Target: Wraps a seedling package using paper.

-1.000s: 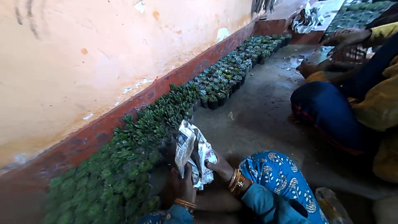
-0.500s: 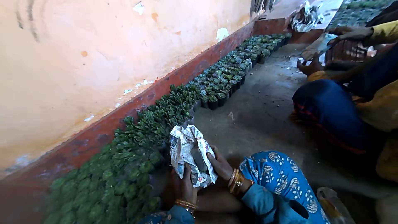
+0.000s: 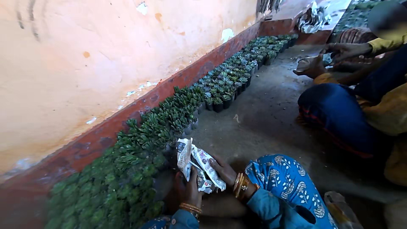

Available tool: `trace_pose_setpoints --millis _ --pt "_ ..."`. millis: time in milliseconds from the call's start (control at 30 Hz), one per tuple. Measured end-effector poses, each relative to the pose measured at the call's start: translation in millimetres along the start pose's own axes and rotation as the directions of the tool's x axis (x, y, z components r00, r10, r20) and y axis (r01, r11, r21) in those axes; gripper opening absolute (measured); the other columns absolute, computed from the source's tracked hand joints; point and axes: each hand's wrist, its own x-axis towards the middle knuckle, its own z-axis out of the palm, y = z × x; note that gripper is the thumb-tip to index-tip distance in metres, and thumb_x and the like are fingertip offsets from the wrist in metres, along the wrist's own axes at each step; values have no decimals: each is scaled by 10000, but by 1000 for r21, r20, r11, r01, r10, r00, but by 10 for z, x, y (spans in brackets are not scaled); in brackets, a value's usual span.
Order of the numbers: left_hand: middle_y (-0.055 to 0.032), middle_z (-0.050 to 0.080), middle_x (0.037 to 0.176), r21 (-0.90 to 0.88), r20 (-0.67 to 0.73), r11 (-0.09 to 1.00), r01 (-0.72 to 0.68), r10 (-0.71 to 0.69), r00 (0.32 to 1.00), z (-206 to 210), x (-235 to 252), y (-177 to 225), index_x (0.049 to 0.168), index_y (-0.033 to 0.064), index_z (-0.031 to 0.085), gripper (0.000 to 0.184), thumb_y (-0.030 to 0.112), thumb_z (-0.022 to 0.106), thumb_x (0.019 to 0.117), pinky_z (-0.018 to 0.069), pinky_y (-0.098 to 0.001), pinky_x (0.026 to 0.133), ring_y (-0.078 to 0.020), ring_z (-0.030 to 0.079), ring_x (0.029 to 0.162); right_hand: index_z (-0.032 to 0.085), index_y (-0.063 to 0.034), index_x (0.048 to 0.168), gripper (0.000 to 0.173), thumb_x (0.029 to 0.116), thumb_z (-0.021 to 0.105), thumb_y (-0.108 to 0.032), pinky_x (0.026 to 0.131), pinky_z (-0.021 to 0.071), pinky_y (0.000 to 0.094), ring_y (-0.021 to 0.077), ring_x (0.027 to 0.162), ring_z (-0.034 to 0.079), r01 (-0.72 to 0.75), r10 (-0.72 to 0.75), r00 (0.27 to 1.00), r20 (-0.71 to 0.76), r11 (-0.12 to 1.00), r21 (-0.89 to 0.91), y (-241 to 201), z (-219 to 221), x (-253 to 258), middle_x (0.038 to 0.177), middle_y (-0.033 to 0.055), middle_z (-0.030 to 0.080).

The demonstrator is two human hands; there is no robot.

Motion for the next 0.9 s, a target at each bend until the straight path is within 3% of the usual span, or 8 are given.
trace_pose_setpoints --millis 133,267,433,533,600,733,833,900 --pt "-183 487 1487 -69 67 998 -15 19 998 -65 60 -46 1567 94 302 673 252 641 1009 510 -487 1036 -279 548 1305 526 -87 1471 495 1093 392 -375 1050 499 395 183 1180 641 -24 26 1000 18 998 -66 -13 -18 10 1315 148 648" --pt "-158 600 1321 -161 134 986 37 -15 991 -94 88 -40 1462 78 459 468 307 529 1060 552 -471 921 -247 622 1150 605 -70 1402 479 1090 420 -383 1004 520 392 179 1094 672 -79 80 997 1 991 -104 -40 -48 9 1211 148 693" --pt "-154 588 1362 -183 171 980 85 -54 984 -136 124 -66 1481 105 459 469 336 492 1074 542 -502 951 -261 609 1200 708 -6 997 486 1096 398 -367 808 542 406 172 814 657 -133 127 991 -46 973 -187 -65 -52 2 862 110 672" --pt "-137 608 1320 -257 186 960 115 -68 980 -119 98 -47 1452 97 480 437 341 420 1094 551 -460 934 -233 621 1165 683 -1 884 487 1099 389 -324 743 516 382 143 743 610 -125 114 991 -73 980 -155 -61 -63 11 780 76 623" --pt "-117 599 1323 -295 168 942 159 -113 979 -75 -26 81 1455 122 470 451 379 363 1101 543 -464 928 -223 610 1169 680 19 925 439 1103 401 -269 758 510 339 111 758 591 -143 135 984 -115 988 -63 -84 -64 -2 806 66 617" --pt "-105 601 1285 -372 132 908 191 -152 979 -41 -126 192 1439 145 468 500 467 308 1092 551 -470 880 -228 617 1136 617 82 1210 277 1075 463 -104 918 513 303 147 985 618 -185 179 973 -145 982 -26 126 -90 52 1093 166 657" --pt "-103 606 1241 -396 147 894 208 -162 976 -35 -165 243 1406 145 473 514 498 278 1087 547 -478 865 -229 618 1112 624 84 1195 242 1039 507 -60 889 510 263 90 933 613 -175 171 983 -66 982 -63 -15 -82 -33 1044 128 661" --pt "-94 606 1237 -386 163 903 189 -134 977 -50 -176 263 1410 148 470 500 477 267 1093 555 -467 854 -213 620 1111 621 62 1181 214 1045 517 -67 825 519 232 58 865 602 -216 216 976 -10 975 44 -26 -88 -10 993 86 649"
